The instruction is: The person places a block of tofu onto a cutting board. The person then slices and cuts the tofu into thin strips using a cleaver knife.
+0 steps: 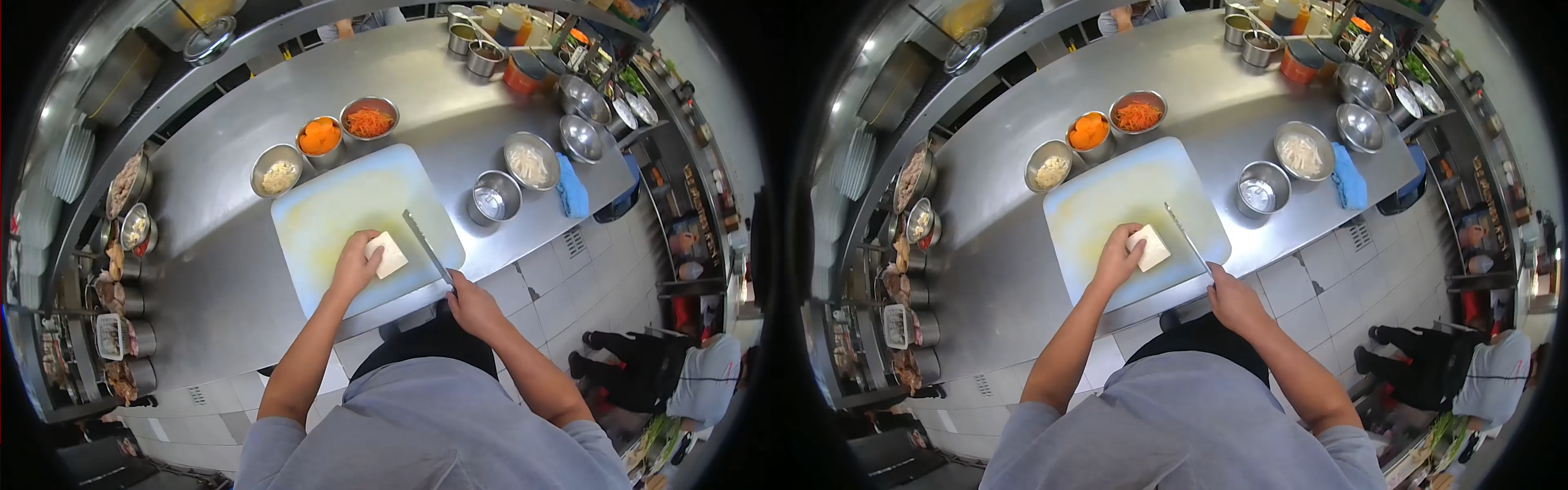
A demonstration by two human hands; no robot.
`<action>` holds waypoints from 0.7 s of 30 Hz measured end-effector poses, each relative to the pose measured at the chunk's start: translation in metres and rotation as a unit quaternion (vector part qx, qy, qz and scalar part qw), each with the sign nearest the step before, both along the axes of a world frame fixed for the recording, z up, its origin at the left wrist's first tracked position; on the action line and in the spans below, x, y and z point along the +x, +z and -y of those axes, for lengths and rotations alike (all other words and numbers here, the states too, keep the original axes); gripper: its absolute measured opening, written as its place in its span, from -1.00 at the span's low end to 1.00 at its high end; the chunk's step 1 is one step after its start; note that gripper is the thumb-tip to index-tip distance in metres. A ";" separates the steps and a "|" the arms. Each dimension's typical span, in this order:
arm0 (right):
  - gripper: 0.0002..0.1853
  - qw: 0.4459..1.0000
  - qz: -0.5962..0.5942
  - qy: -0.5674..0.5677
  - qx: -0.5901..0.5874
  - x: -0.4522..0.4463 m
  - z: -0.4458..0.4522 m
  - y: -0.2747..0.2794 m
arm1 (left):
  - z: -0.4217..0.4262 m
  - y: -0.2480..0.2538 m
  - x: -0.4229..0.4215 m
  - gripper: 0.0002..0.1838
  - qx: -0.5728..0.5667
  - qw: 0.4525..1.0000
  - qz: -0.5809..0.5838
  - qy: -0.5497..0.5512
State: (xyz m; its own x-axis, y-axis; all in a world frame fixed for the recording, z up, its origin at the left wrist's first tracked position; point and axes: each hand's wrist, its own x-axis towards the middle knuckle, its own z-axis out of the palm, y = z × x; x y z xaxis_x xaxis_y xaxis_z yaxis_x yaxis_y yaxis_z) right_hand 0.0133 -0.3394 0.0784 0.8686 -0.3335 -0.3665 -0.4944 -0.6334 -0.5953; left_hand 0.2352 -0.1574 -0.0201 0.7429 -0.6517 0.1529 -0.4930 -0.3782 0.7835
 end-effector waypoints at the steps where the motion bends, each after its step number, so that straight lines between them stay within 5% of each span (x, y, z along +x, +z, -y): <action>1: -0.48 1.000 -0.005 -0.006 0.004 0.001 -0.001 -0.003 | -0.001 0.000 -0.003 -0.68 -0.028 0.999 0.011 -0.013; 21: -0.44 0.996 0.056 0.063 0.030 0.008 -0.017 0.017 | 0.011 -0.017 -0.014 -0.58 0.053 0.995 0.089 0.000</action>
State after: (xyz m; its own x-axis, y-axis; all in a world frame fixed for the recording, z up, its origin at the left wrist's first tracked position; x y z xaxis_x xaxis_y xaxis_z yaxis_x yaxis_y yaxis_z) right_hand 0.0217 -0.3219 0.0950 0.9389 -0.1997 -0.2803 -0.3412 -0.6475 -0.6814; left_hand 0.2214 -0.1684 -0.0367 0.7096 -0.6717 0.2127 -0.6206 -0.4529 0.6400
